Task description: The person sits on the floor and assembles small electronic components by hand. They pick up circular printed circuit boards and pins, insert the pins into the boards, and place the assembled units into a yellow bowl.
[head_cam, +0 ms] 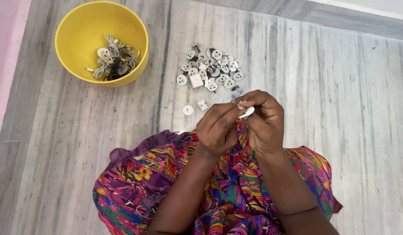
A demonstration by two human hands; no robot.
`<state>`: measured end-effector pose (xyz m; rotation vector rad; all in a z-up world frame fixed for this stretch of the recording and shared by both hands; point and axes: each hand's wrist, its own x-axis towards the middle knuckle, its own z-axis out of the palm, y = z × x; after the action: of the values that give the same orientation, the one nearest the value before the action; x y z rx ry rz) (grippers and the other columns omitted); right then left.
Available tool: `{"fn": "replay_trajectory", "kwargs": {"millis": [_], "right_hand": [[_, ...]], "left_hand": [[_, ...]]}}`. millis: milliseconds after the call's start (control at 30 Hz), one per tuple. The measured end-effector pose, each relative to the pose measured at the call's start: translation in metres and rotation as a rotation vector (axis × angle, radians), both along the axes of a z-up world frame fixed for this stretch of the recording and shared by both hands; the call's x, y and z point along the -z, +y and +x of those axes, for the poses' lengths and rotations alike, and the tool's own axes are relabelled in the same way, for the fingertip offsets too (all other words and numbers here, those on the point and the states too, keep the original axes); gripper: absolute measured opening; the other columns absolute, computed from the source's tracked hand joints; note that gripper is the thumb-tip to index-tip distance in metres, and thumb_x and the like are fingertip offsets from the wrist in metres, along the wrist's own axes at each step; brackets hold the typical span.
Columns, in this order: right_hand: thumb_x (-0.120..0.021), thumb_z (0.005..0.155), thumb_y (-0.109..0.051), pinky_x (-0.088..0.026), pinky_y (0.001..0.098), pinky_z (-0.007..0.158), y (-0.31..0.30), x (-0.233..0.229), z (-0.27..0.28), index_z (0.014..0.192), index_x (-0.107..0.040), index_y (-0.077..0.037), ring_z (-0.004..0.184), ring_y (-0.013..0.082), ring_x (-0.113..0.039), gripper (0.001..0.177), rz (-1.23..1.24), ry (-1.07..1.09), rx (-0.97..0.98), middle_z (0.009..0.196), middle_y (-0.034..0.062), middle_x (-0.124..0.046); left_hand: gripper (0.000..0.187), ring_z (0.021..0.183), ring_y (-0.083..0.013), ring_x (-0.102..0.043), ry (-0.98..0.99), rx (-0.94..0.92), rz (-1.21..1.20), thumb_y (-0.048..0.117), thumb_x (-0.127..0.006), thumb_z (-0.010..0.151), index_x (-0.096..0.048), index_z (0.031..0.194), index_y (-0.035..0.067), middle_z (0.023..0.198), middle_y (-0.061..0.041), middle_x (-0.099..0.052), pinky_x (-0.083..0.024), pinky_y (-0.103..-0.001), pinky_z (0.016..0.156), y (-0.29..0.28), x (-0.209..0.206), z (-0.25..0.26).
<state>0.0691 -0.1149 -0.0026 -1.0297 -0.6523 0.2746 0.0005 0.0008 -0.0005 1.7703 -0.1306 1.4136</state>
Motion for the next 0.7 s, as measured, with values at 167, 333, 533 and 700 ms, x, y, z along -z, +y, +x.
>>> {"fn": "replay_trajectory", "kwargs": {"millis": [167, 333, 533, 700], "right_hand": [[-0.057, 0.087, 0.011, -0.053, 0.0349, 0.101, 0.002, 0.005, 0.004, 0.104, -0.065, -0.002, 0.107, 0.0197, -0.065, 0.023, -0.016, 0.063, -0.01, 0.108, 0.0091, -0.066], [-0.057, 0.09, 0.011, -0.052, 0.0337, 0.099, 0.002, 0.009, 0.008, 0.104, -0.064, -0.002, 0.106, 0.0193, -0.064, 0.021, -0.01, 0.124, -0.037, 0.107, 0.009, -0.065], [-0.057, 0.087, 0.006, -0.053, 0.0325, 0.097, 0.006, 0.006, 0.011, 0.108, -0.064, -0.001, 0.103, 0.0181, -0.066, 0.023, -0.097, 0.132, -0.016, 0.107, 0.0101, -0.068], [-0.063, 0.097, -0.002, -0.06, 0.0325, 0.088, 0.004, -0.003, 0.015, 0.117, -0.065, 0.004, 0.092, 0.0157, -0.071, 0.021, -0.233, 0.065, 0.001, 0.103, 0.0116, -0.072]], "left_hand": [[0.034, 0.09, -0.0272, -0.073, -0.003, -0.016, 0.048, -0.018, -0.069, 0.085, -0.069, 0.114, 0.001, 0.102, -0.012, -0.07, -0.062, -0.036, 0.077, 0.002, 0.001, 0.003], [0.034, 0.091, -0.0277, -0.073, -0.02, 0.015, 0.064, -0.017, -0.067, 0.085, -0.07, 0.115, 0.0, 0.104, -0.012, -0.069, -0.062, -0.037, 0.079, 0.004, 0.006, 0.006], [0.022, 0.093, -0.0275, -0.074, 0.077, -0.041, -0.083, -0.01, -0.064, 0.094, -0.067, 0.111, 0.002, 0.105, -0.012, -0.071, -0.06, -0.035, 0.079, -0.002, 0.016, 0.009], [0.015, 0.088, -0.0139, -0.069, 0.111, 0.415, -0.768, 0.011, -0.062, 0.11, -0.067, 0.116, -0.002, 0.103, -0.009, -0.07, -0.061, -0.03, 0.08, -0.006, 0.021, 0.01]]}}
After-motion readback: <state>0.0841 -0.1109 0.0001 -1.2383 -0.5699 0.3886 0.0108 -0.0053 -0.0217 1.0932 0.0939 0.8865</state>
